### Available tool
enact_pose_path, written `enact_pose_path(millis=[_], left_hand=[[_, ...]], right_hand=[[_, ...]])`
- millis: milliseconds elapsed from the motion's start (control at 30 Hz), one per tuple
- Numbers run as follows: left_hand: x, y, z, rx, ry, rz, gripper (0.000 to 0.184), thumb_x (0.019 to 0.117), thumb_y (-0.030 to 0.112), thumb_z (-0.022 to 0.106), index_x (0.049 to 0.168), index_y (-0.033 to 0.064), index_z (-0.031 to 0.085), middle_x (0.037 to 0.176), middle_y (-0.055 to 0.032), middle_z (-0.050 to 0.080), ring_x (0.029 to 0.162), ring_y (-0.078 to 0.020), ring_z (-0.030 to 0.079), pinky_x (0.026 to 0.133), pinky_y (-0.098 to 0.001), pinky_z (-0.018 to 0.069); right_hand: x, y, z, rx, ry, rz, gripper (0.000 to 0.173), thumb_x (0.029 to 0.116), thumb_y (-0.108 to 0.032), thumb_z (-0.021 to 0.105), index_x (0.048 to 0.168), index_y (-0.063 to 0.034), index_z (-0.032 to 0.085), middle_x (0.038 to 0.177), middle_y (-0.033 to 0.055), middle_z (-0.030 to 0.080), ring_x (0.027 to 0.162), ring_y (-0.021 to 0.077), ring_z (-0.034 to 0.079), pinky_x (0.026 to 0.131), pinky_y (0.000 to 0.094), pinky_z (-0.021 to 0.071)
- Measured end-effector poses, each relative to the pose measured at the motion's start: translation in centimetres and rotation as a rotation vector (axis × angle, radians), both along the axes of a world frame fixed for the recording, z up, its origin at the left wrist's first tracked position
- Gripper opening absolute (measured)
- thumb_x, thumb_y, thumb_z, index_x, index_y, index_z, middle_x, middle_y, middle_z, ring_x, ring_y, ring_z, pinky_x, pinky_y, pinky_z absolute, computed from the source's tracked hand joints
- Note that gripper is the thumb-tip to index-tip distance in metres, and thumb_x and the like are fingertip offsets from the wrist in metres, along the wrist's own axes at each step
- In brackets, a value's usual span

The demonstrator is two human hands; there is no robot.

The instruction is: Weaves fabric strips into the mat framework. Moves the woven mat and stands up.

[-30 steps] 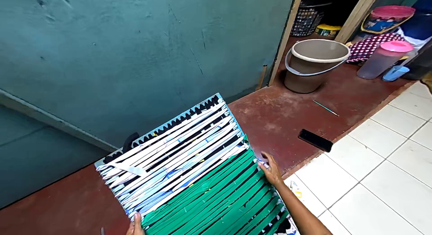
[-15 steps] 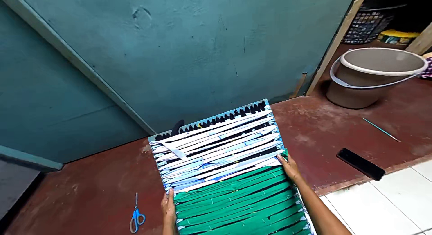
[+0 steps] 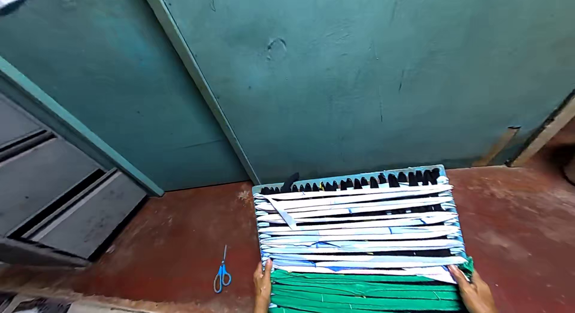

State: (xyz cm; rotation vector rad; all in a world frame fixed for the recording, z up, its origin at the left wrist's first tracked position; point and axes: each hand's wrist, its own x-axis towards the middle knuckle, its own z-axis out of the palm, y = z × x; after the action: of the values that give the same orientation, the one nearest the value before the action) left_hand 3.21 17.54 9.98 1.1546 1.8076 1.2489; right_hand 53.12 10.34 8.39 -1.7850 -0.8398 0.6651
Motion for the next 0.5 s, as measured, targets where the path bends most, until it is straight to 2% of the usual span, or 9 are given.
enact_pose_path(millis=[200, 500], left_hand=[[0.1, 0.4, -0.1, -0.010, 0.026, -0.019, 0.046, 0.1038, 0.026, 0.054, 0.122, -0.0155, 0.062, 0.115, -0.0335, 0.066, 0.113, -0.0378, 0.064, 0.104, -0.0514, 0.0460], [0.0, 0.3, -0.2, -0.026, 0.033, -0.028, 0.048, 0.1041, 0.028, 0.053, 0.126, -0.0146, 0.061, 0.119, -0.0343, 0.065, 0.117, -0.0398, 0.062, 0.106, -0.0526, 0.0442]], right_hand=[[0.1, 0.4, -0.2, -0.010, -0.011, -0.014, 0.056, 0.1062, -0.021, 0.051, 0.147, 0.0148, 0.041, 0.142, 0.0383, 0.051, 0.137, 0.0417, 0.051, 0.118, 0.0482, 0.0355], [0.1, 0.0, 0.6, -0.051, 0.011, 0.031, 0.059, 0.1078, -0.024, 0.050, 0.151, 0.0130, 0.036, 0.148, 0.0361, 0.047, 0.142, 0.0388, 0.046, 0.121, 0.0457, 0.0318]])
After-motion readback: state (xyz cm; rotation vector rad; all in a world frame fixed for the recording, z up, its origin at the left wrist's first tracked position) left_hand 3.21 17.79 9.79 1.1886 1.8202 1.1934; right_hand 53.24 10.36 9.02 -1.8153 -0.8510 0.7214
